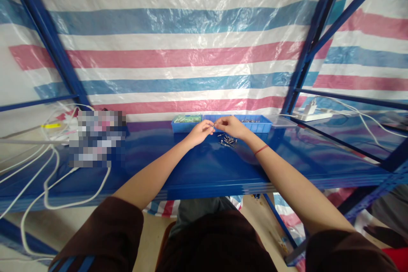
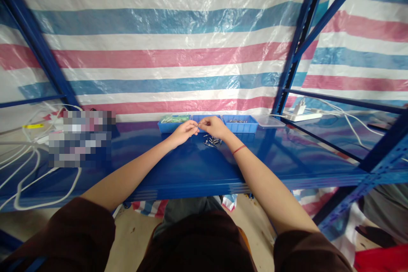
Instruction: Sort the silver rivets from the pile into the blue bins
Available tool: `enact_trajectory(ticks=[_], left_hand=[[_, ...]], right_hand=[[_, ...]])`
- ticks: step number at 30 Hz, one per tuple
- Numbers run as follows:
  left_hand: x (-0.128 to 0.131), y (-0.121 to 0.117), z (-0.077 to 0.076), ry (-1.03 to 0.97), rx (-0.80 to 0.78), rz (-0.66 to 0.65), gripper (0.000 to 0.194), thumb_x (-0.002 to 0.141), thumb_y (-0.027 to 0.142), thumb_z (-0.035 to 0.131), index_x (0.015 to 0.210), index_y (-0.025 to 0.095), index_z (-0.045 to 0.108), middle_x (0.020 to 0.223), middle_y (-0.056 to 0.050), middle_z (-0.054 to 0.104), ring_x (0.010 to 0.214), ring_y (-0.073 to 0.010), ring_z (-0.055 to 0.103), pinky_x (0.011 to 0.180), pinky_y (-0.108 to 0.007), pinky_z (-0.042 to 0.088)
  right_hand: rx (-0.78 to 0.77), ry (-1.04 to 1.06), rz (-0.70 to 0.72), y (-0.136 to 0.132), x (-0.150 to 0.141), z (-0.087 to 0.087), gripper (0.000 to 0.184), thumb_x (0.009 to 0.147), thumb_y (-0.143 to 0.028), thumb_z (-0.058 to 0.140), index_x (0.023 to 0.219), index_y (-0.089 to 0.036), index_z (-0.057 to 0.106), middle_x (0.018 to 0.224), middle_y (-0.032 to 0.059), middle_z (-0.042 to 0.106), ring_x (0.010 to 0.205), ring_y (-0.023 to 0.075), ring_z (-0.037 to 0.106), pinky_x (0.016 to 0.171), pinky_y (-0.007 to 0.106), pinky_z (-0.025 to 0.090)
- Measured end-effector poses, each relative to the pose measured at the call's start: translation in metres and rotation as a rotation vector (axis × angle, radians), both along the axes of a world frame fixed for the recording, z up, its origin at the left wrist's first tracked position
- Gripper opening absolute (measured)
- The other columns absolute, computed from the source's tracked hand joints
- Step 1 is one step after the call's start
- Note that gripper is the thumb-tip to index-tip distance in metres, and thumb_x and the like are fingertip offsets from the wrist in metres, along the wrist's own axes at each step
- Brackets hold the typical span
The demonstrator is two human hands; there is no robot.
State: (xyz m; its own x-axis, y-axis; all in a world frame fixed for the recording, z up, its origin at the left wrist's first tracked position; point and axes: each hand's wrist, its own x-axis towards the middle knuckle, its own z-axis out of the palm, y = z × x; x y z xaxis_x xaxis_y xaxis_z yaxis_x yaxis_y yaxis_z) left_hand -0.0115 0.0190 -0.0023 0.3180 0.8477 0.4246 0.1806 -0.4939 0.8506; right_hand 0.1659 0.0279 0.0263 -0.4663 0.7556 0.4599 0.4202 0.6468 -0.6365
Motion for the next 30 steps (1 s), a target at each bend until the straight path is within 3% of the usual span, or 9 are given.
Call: enact_trajectory(ticks=[6,12,17,23,30], left_hand=[[0.001,-0.008,0.005,0.021,-0.068,0.010,0.011,0.085,0.021,0.048,0.094,0.017,0.052,0.087,-0.004,0.067,0.075,-0.0111,0.062,0.065,-0.023,0.045],[0.005,-0.013,0.006,0.058,-0.110,0.029,0.015,0.088,0.030,0.044,0.091,0.018,0.053,0.091,-0.003,0.067,0.078,-0.0103,0.062,0.061,-0.019,0.043],[0.006,-0.011,0.006,-0.009,-0.054,0.056,0.014,0.083,0.028,0.052,0.090,0.016,0.052,0.084,-0.002,0.064,0.076,-0.0106,0.061,0.062,-0.020,0.044],[0.002,-0.001,0.002,-0.077,0.115,0.223,0.013,0.075,0.024,0.062,0.081,0.016,0.054,0.074,-0.001,0.062,0.072,-0.0121,0.060,0.068,-0.025,0.047],[0.002,0.003,-0.002,-0.037,0.160,0.277,0.022,0.074,0.031,0.064,0.090,0.016,0.059,0.076,-0.003,0.064,0.073,-0.0139,0.061,0.072,-0.027,0.049]], right_hand=[[0.009,0.175,-0.033,-0.004,-0.006,0.003,0.028,0.073,-0.039,0.059,0.079,-0.013,0.065,0.075,0.0054,0.067,0.067,0.0137,0.058,0.064,0.026,0.046],[0.077,0.150,-0.035,-0.006,-0.006,0.003,0.026,0.074,-0.038,0.059,0.076,-0.013,0.065,0.071,0.0044,0.066,0.064,0.0129,0.057,0.063,0.026,0.044],[0.224,0.059,-0.035,-0.013,-0.007,0.006,0.024,0.078,-0.036,0.056,0.083,-0.016,0.068,0.073,0.0028,0.067,0.063,0.0125,0.055,0.063,0.025,0.043],[0.315,-0.008,-0.099,-0.014,-0.005,0.008,0.022,0.079,-0.033,0.054,0.083,-0.017,0.069,0.080,0.0045,0.069,0.065,0.0136,0.055,0.064,0.025,0.042],[0.276,-0.124,-0.092,-0.008,-0.001,0.004,0.025,0.082,-0.033,0.048,0.078,-0.016,0.065,0.071,0.0037,0.065,0.062,0.0137,0.053,0.063,0.025,0.041]])
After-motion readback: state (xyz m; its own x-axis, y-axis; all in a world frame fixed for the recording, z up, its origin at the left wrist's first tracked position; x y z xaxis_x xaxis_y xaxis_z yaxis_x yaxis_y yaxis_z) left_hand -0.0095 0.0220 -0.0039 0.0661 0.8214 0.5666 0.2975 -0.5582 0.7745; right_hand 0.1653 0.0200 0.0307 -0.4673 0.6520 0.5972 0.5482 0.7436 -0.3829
